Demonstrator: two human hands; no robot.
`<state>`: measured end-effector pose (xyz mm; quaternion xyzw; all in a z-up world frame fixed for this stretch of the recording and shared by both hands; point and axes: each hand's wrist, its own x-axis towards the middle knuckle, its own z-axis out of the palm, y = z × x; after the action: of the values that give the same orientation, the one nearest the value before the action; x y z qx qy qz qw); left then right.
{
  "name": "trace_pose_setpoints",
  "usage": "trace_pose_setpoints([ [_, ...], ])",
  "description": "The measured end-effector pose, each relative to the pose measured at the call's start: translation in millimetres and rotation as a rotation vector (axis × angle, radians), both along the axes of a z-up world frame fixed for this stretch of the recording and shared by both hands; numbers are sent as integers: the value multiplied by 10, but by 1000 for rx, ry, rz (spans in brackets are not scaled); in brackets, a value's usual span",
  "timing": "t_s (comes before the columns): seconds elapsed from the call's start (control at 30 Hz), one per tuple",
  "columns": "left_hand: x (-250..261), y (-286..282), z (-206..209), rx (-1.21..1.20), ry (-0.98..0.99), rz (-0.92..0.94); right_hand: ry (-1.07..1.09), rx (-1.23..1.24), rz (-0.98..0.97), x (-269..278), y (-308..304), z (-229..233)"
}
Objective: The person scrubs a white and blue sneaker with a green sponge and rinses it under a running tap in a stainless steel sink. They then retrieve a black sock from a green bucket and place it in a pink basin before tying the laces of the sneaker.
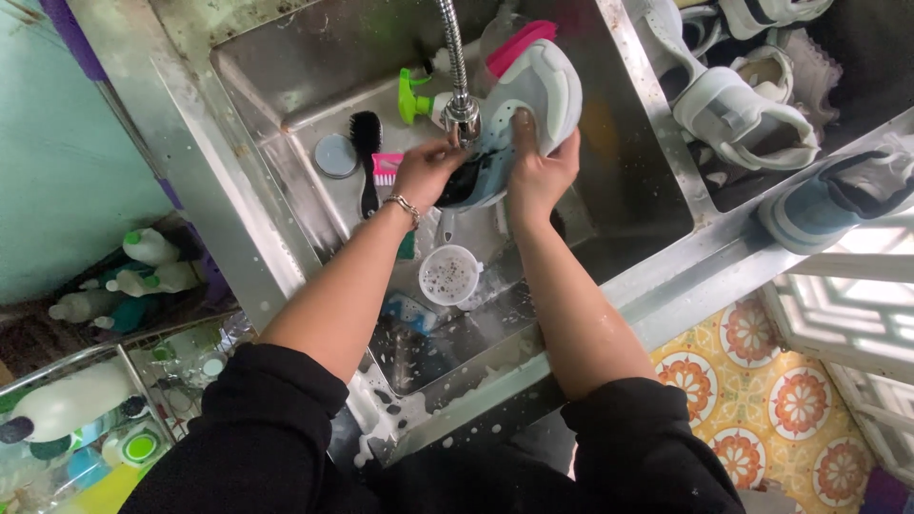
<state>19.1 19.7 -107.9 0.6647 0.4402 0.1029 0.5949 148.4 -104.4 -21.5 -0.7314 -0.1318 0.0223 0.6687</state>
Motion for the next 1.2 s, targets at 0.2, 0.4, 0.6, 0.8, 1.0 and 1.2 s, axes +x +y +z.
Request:
trace_pose_setpoints([
  [0.2,-130,-312,1093,-94,64,-131,-148,152,-44,36,-22,177],
  [0.4,96,-166,18,133,16,-326,-304,254,-66,152,-51,200],
  [0.6,126,-80,-75,199,-31,-304,-677,330,-39,57,-40,412],
  [0.8,590,914,-17,448,201,-371,-1059,331,110,136,-147,759],
  [1.0,868,2028,1201,1406,327,-382,-1111,241,158,290,-252,649],
  [1.2,1045,3347,440,1485,265,-860,-813,70,172,229,-376,416],
])
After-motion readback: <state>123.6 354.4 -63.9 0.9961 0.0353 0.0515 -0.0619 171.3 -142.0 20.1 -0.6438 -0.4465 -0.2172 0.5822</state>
